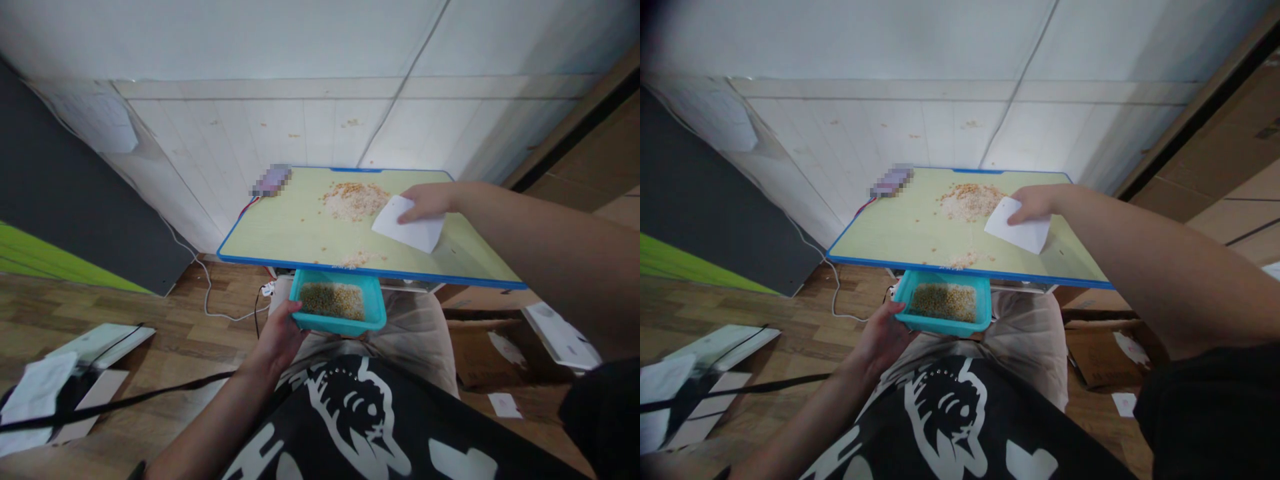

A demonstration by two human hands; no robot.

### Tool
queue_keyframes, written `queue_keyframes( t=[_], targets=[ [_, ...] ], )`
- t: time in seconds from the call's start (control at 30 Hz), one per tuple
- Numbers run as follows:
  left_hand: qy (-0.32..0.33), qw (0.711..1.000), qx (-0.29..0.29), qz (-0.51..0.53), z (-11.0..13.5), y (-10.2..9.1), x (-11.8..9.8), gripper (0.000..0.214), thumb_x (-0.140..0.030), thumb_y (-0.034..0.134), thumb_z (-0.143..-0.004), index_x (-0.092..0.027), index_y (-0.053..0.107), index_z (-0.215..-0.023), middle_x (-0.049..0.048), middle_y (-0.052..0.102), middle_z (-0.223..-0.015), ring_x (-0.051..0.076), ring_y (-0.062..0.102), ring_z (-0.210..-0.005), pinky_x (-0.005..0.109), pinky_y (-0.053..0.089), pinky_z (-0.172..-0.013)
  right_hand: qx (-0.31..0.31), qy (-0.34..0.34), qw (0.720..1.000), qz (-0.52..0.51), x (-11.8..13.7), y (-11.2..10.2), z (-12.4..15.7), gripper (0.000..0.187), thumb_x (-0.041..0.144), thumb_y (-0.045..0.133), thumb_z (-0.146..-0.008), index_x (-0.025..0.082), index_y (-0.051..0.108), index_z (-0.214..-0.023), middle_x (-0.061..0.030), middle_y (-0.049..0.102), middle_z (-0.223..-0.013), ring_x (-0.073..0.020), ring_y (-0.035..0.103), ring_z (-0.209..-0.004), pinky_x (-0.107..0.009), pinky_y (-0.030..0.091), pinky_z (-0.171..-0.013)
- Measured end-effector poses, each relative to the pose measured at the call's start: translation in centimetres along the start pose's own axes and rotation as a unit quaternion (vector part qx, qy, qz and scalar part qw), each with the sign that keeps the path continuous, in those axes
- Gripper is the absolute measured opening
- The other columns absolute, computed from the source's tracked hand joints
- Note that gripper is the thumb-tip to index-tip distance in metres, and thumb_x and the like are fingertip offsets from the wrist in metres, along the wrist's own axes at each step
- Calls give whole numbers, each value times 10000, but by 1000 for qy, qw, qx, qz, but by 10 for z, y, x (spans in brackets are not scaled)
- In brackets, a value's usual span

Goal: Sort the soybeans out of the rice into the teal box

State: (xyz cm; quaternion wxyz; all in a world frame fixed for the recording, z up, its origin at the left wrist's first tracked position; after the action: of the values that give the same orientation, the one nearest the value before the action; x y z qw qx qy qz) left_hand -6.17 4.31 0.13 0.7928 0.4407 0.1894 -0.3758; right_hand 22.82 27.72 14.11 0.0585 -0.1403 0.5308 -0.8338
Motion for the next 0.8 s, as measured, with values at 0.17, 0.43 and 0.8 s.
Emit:
queue_keyframes(
  t=[0.17, 0.43, 0.8],
  targets=[
    [-1, 1000, -13, -4, 0, -1, 0, 470, -210, 677, -713, -219, 736, -1180, 66, 828, -1061, 296, 742, -1109, 413, 589, -949, -31, -1, 999, -15, 3, 6, -4, 506, 592, 714, -852, 252, 763, -1223, -150, 804, -1041, -334, 758, -908, -466, 611, -746],
    [-12, 1000, -17, -13, 1, -2, -1, 341, -216, 660, -733, -207, 750, -1062, 52, 828, -1029, 256, 755, -1041, 353, 602, -871, -21, -6, 999, -32, 16, -9, -28, 506, 542, 779, -814, 244, 763, -1222, -130, 804, -1087, -335, 754, -949, -457, 623, -757],
    [-14, 1000, -20, -3, 3, -1, -2, 350, -191, 653, -726, -162, 745, -1063, 74, 827, -1018, 260, 757, -988, 362, 605, -867, -6, -45, 999, 13, 36, -21, -59, 554, 514, 830, -788, 222, 739, -1250, -98, 806, -1059, -320, 771, -908, -432, 641, -741]
  ],
)
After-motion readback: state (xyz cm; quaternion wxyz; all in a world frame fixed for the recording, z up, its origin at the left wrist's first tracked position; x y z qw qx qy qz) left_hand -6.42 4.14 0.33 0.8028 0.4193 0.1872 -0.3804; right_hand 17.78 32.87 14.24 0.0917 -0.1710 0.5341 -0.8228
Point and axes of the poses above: each hand's wrist, its own z-axis away from the middle knuckle, its own y-axis out of the palm, x = y × z, the point moved 5 cm from there along -z, towards the middle knuckle
